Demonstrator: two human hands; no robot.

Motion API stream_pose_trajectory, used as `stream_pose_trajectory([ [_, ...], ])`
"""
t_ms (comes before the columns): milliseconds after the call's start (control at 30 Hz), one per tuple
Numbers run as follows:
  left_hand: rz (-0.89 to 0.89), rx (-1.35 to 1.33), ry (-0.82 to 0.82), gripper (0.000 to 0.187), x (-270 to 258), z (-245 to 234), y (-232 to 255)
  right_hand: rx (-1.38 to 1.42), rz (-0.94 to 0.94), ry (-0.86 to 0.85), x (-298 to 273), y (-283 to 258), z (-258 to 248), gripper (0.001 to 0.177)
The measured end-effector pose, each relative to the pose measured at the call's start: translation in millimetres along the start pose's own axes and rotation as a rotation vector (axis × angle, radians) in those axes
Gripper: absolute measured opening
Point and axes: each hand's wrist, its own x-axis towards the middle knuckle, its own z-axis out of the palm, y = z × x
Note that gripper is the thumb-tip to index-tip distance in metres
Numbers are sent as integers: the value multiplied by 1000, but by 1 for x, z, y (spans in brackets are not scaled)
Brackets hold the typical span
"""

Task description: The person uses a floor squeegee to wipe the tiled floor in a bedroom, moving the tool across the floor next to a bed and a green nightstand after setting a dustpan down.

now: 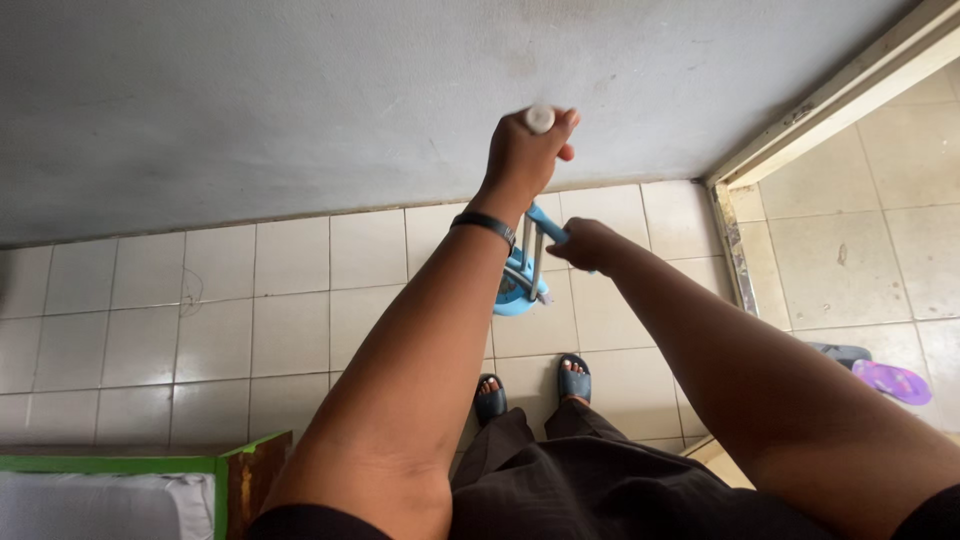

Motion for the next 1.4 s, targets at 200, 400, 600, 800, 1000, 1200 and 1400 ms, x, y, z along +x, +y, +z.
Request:
stream_pose_trajectory([
  [200, 63, -110, 102, 31, 4, -13, 48, -16, -52, 198, -10, -6, -16, 41],
  [400, 129, -173, 24, 43, 11, -38, 61, -135, -108, 128, -1, -5, -56, 38],
  [600, 59, -255, 66, 47, 16, -35, 61, -289, -93, 149, 39, 37, -61, 42],
  [800, 42, -422, 249, 48, 40, -82, 68, -467, -84, 343, 69, 190, -70, 46],
  [1000, 32, -412, 283, 47, 41, -55, 72, -113, 471, 260, 45, 220, -104, 53],
  [1200, -89, -279, 260, 45, 45, -14, 69, -91, 493, 313, 31, 251, -133, 44],
  [1400, 12, -280, 355, 40, 57, 3, 64, -29, 569, 366, 52, 300, -157, 31],
])
